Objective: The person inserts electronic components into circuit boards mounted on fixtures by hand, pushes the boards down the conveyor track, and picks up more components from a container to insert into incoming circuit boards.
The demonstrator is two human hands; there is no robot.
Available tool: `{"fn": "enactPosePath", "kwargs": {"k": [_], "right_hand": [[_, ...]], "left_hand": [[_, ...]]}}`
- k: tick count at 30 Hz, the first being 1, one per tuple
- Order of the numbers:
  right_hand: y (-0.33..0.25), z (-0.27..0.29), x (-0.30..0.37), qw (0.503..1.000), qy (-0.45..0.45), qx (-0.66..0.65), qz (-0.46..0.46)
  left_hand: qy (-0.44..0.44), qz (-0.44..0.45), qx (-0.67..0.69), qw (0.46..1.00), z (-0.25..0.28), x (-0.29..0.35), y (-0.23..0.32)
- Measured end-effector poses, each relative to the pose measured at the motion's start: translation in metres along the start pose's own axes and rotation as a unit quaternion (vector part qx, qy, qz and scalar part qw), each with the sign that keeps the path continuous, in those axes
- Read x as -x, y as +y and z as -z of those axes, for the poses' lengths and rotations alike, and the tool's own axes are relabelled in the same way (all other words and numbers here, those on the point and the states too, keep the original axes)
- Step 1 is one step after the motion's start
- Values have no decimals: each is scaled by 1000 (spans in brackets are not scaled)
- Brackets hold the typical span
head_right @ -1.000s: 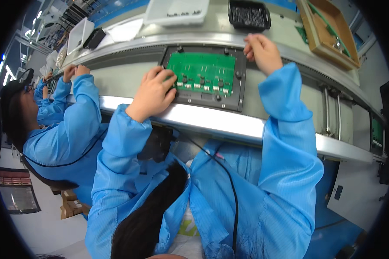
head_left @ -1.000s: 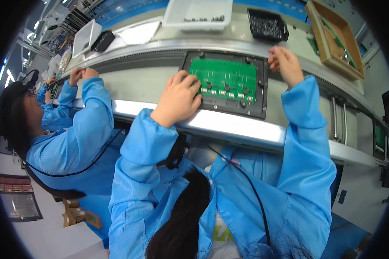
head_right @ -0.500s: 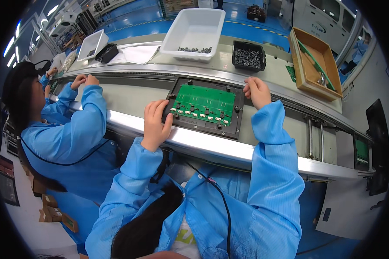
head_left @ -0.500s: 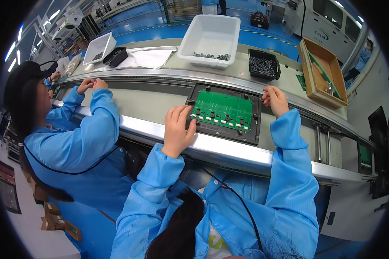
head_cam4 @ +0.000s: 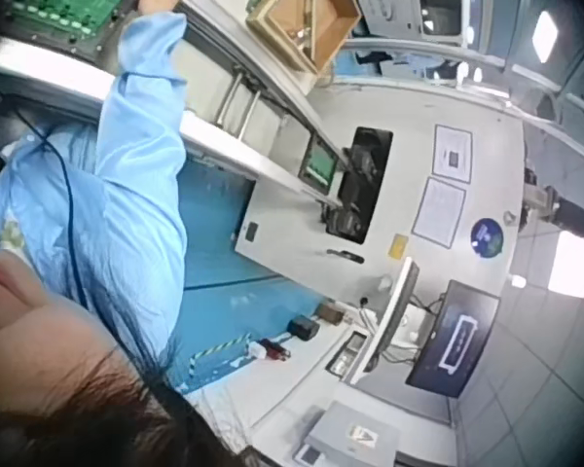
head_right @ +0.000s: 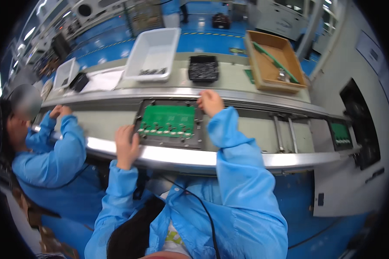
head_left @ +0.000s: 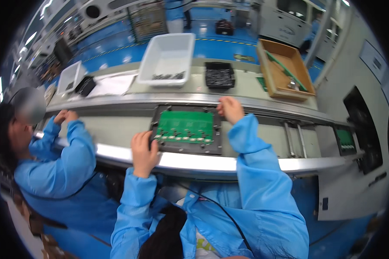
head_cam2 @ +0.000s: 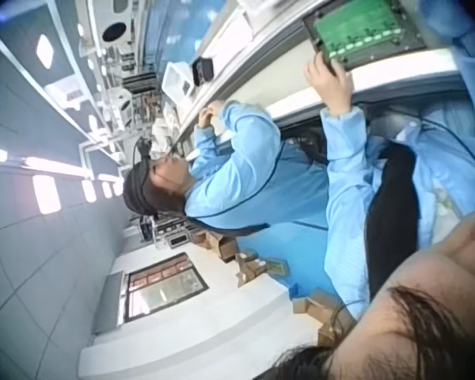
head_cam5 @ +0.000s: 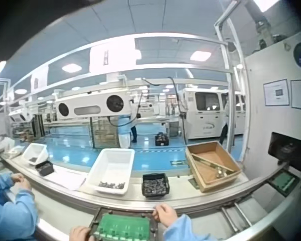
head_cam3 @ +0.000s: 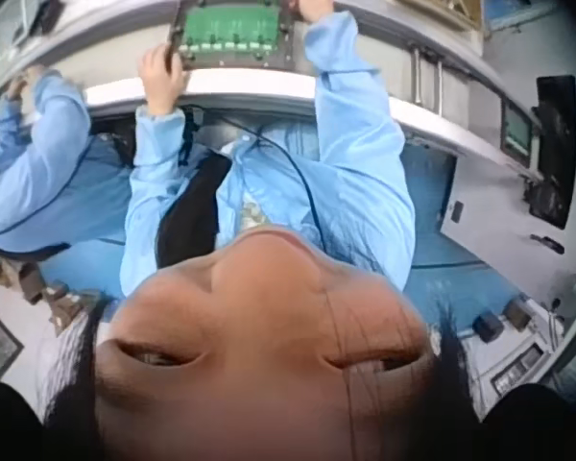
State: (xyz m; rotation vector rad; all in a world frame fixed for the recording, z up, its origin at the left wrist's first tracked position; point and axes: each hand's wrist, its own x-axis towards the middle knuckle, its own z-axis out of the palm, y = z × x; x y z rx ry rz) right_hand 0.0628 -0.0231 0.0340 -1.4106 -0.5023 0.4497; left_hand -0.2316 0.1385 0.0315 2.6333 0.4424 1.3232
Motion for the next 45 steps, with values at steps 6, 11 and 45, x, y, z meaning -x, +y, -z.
{"fn": "enactPosePath", "kwargs": {"k": [6,11,45], "right_hand": [[-2,-11,3,1000,5,-10,0],[0,-14,6,1000,-11,-18,11],[5,10,-11,997,41,-69,5]], "left_hand": [[-4,34,-7,999,3,4,-4],[7,54,-27,998,-3,4,-5],[98,80,23,992,-1,1,-19]]}}
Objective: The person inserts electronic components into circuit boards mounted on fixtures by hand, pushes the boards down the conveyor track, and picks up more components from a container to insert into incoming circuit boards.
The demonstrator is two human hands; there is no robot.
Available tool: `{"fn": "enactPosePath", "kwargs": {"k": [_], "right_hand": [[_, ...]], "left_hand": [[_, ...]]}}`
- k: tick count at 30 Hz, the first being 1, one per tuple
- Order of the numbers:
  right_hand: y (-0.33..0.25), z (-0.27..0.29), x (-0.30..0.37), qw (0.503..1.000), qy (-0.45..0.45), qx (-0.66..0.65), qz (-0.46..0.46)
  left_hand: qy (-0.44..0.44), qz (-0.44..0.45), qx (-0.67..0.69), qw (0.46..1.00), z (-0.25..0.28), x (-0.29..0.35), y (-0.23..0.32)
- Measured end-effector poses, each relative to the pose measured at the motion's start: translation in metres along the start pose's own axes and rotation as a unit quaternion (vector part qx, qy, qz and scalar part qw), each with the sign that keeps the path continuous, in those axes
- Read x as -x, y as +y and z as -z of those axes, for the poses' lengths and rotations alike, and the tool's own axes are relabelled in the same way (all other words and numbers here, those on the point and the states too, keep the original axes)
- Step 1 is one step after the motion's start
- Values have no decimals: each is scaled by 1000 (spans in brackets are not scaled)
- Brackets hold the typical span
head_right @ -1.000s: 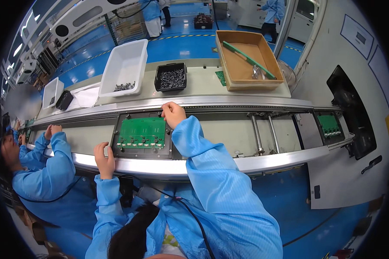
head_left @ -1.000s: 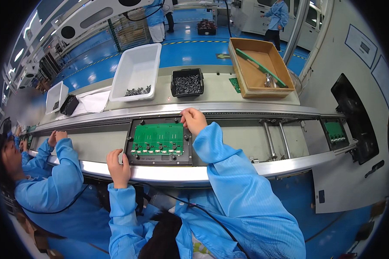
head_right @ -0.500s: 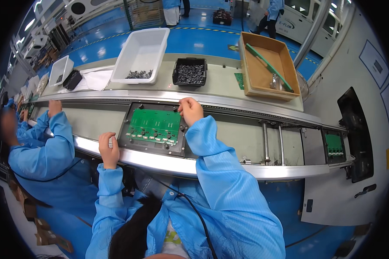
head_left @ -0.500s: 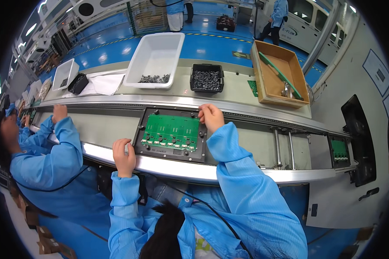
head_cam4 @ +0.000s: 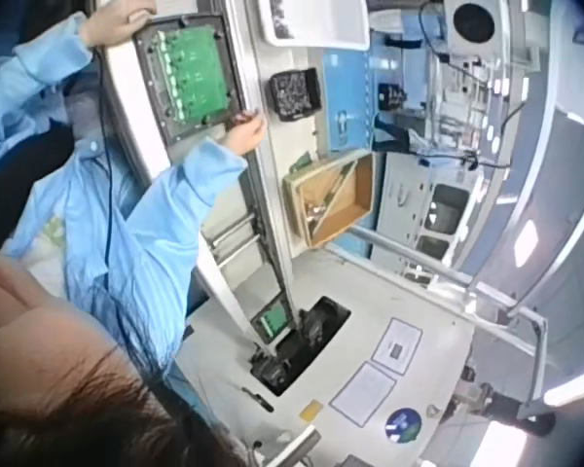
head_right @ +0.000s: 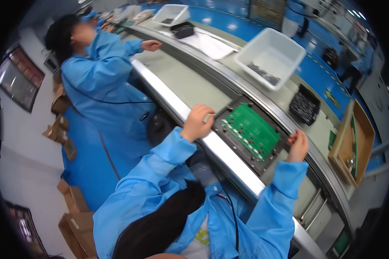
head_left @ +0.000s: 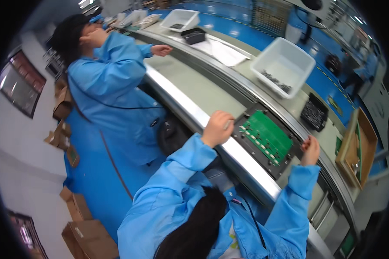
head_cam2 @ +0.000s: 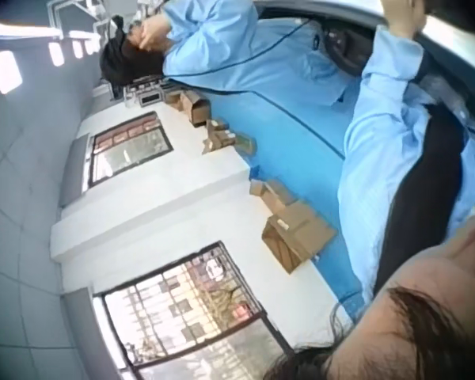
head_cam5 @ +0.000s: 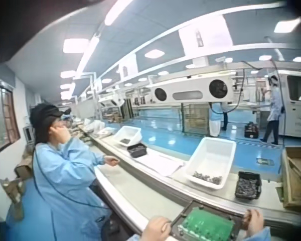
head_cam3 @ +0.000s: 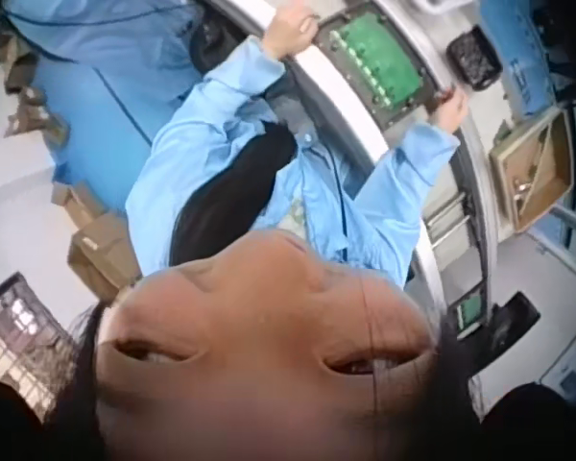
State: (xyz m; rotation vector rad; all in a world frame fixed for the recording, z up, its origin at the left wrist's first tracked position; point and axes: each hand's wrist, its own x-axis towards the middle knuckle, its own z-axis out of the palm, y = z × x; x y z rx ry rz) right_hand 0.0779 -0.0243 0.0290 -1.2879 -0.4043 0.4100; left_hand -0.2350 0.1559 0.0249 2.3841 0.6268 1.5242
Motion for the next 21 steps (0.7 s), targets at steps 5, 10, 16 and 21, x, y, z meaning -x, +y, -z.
{"fn": "enactPosePath", "kwargs": {"k": [5,10,16,21], "right_hand": [[4,-3,0,1000,-13,8,2],[4,-6,-1,1000,-10,21,1],[4,4,-2,999,19,47,4],[-4,-3,0,996,54,76,11]], "left_hand": [[10,-6,-20,1000,4,-1,-2],[6,0,-3,1000,6,-1,-6],[-11,-10,18,1000,11,-1,-7],[-18,15,65,998,9,2,-14]]}}
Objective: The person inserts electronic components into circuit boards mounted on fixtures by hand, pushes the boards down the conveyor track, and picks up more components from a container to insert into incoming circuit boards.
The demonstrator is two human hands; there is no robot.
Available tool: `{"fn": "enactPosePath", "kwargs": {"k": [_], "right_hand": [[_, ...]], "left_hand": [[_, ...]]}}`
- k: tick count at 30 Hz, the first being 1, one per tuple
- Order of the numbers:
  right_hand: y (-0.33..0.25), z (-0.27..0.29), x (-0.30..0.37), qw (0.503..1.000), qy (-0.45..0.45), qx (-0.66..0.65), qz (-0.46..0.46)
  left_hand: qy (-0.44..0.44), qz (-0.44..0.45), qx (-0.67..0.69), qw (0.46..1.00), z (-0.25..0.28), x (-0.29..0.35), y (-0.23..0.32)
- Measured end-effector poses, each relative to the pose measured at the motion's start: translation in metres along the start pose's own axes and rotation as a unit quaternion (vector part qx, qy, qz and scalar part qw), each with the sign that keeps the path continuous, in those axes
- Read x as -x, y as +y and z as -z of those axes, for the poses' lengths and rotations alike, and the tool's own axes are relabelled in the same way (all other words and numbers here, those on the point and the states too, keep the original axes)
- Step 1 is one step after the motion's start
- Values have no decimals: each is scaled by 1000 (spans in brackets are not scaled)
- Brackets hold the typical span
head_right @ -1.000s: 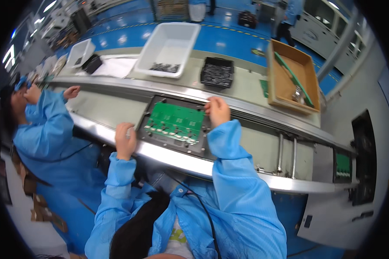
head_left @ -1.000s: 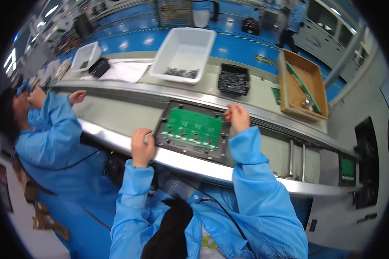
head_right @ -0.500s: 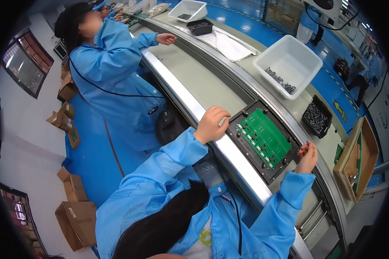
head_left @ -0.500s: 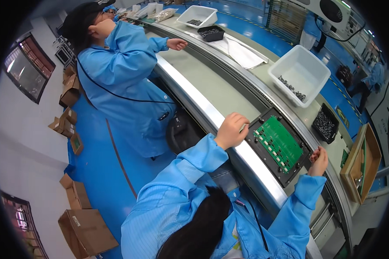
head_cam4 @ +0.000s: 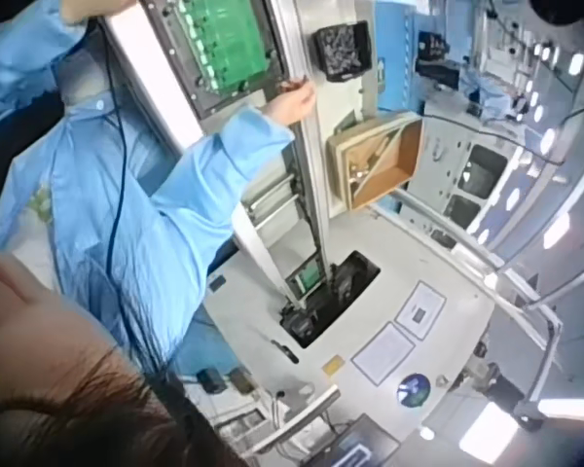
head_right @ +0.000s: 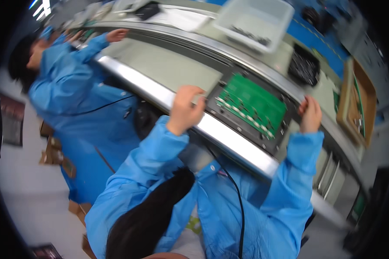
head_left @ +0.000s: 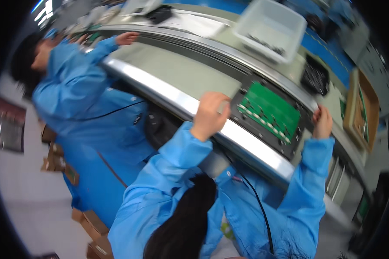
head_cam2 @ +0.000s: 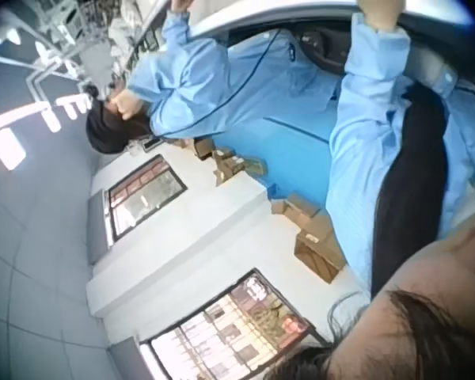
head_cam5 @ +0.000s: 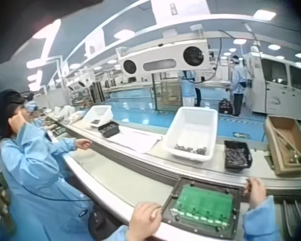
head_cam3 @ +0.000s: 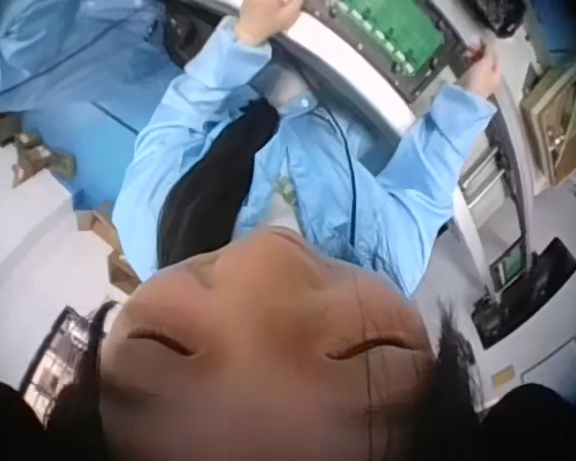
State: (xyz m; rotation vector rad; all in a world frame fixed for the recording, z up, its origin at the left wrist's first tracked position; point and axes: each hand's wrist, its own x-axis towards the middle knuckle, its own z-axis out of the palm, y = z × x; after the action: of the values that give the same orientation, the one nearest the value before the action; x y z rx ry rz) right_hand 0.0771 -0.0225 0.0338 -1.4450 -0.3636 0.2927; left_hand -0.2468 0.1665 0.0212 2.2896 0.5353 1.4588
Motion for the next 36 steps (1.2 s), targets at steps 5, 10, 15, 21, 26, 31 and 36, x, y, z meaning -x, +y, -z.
{"fn": "enactPosePath", "kwargs": {"k": [5,10,15,21,26,31,36], "right_hand": [[-12,-12,12,999,34,12,28],[-15,-10,17,998,49,23,24],[-14,-11,15,998,42,28,33],[-18,-14,19,999,24,31,38],[-22,-22,25,998,-7,1,54],[-23,-20,23,999,-11,-2,45],[-35,-31,29,998,21,44,48]], "left_hand": [[-110,65,70,989,12,-22,-9],[-288,-92,44,952,-10,-76,-27],[-351,-181,19,918,-38,-79,-29],[-390,-216,14,895,-48,-82,-31],[-382,-225,-14,896,-47,-82,-28],[-395,-208,8,895,-44,-91,-25],[-407,-225,1,885,-47,-92,-8]]}}
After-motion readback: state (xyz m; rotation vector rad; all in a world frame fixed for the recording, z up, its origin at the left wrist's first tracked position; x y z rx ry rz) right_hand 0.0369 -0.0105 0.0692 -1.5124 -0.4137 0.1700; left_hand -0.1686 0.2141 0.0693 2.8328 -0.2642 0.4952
